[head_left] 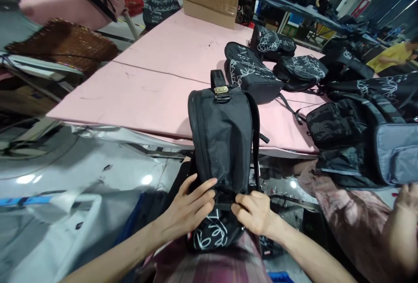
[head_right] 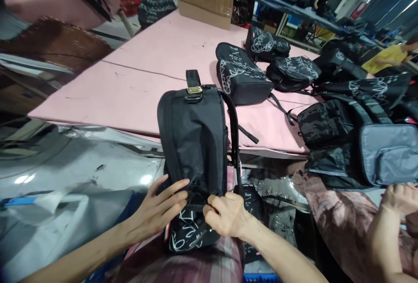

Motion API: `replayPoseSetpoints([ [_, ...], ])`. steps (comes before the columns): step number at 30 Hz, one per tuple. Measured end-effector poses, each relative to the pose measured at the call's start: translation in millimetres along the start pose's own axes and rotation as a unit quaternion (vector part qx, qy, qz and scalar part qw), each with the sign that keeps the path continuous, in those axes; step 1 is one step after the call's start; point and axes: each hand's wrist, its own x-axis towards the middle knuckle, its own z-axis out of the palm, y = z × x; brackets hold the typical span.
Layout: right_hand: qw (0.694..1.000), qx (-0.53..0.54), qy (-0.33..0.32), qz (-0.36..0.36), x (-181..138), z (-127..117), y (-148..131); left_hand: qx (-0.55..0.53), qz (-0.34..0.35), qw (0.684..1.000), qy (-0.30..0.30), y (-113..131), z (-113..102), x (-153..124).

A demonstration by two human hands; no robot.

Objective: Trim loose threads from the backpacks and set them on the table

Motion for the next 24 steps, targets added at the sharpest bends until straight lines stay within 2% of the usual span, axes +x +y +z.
replayPoseSetpoints([
  [6, 0.999, -0.016, 0.039, -0.027, 1.0, 0.3, 0.5, 0.011, 0.006, 0.999, 0.048, -1.3, 4.8, -2.2],
  [10, 0.999, -0.017, 0.045, -0.017, 1.1, 0.4, 1.6, 0.013, -0.001, 1.0, 0.019, -1.3, 3.7, -0.3],
  [13, 0.998, -0.022, 0.055, 0.003, -0.5, 1.4, 2.5, -0.005, -0.036, 0.999, -0.004, 3.2, 7.9, -0.1],
  [16, 0.998, -0.03, 0.055, 0.027, -3.6, 1.7, 4.0, -0.052, -0.083, 0.995, 0.019, 10.9, 10.9, 6.5],
  [19, 0.997, -0.036, 0.052, 0.039, -6.8, 1.4, 5.0, -0.107, -0.102, 0.988, 0.043, 15.7, 6.2, 21.5],
  [22, 0.996, -0.037, 0.061, 0.048, -8.9, 2.8, 4.5, -0.089, -0.09, 0.992, 0.0, 14.9, -3.8, 40.3],
  [24, 0.995, -0.037, 0.064, 0.064, -10.2, 5.5, 3.3, -0.061, -0.064, 0.992, -0.09, 12.3, -9.1, 53.2],
])
